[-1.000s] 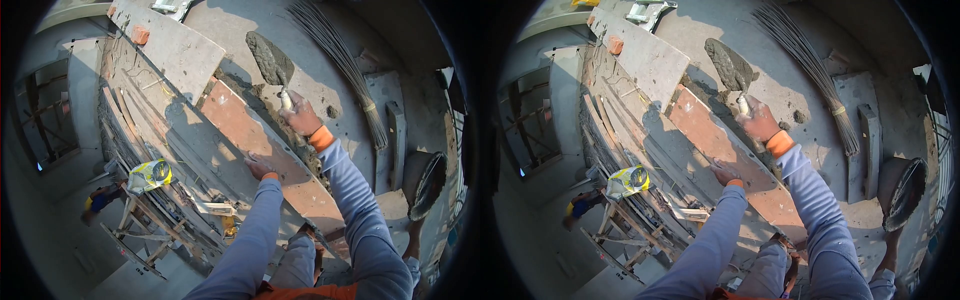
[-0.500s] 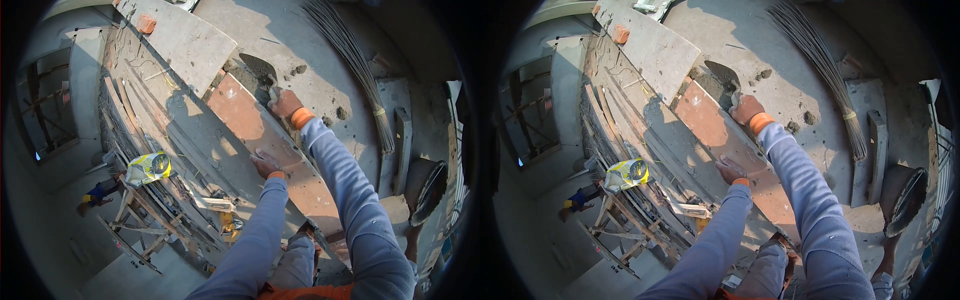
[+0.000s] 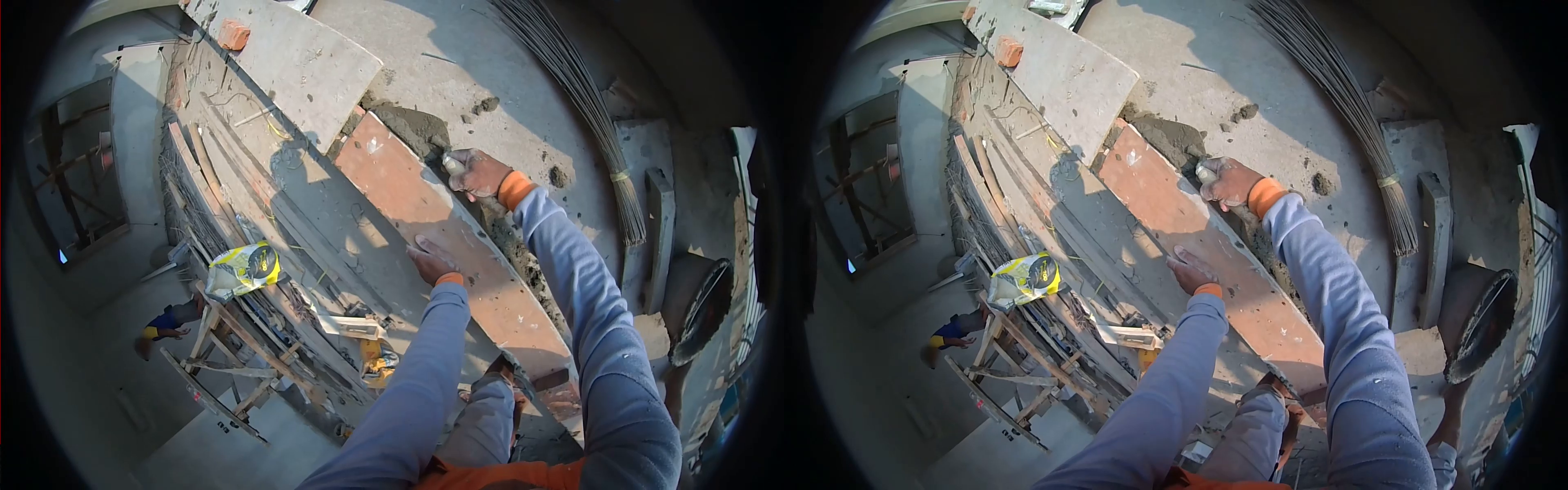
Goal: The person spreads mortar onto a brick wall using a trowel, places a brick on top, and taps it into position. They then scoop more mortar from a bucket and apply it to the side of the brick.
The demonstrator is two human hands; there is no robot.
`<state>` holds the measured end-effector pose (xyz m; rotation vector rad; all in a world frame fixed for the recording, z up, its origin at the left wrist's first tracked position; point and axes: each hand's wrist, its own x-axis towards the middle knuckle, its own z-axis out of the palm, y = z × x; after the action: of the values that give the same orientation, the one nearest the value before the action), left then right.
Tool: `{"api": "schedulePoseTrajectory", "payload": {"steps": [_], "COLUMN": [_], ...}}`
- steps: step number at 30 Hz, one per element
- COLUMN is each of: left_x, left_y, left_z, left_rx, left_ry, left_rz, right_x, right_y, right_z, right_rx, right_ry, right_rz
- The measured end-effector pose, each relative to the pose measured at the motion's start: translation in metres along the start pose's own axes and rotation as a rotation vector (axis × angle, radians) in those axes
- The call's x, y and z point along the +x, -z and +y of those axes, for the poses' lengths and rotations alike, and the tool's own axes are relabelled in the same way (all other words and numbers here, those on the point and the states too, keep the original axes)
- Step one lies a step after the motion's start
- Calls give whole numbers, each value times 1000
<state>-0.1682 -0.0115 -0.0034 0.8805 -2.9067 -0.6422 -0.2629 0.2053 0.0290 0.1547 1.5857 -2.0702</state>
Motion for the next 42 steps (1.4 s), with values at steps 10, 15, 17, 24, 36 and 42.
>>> {"api": "schedulePoseTrajectory", "payload": {"steps": [10, 15, 17, 24, 36, 42], "left_x": [-3, -1, -3, 1, 1, -7], "left_y": [5, 1, 5, -3, -3, 6], "left_z": [11, 4, 8, -2, -5, 13], "left_rx": [7, 10, 9, 47, 5, 30], "left_ry": [85, 28, 47, -2, 2, 99], "left_rz": [-23, 17, 5, 28, 14, -28], "right_x": [-53, -50, -47, -56, -153, -289], "right_y": [14, 18, 12, 4, 8, -28], "right_z": [19, 32, 30, 29, 40, 68], "right_rx": [301, -25, -143, 66, 393, 546], "right_ry": [-48, -154, -154, -118, -143, -200], "right_rz": [82, 136, 83, 29, -136, 121]}}
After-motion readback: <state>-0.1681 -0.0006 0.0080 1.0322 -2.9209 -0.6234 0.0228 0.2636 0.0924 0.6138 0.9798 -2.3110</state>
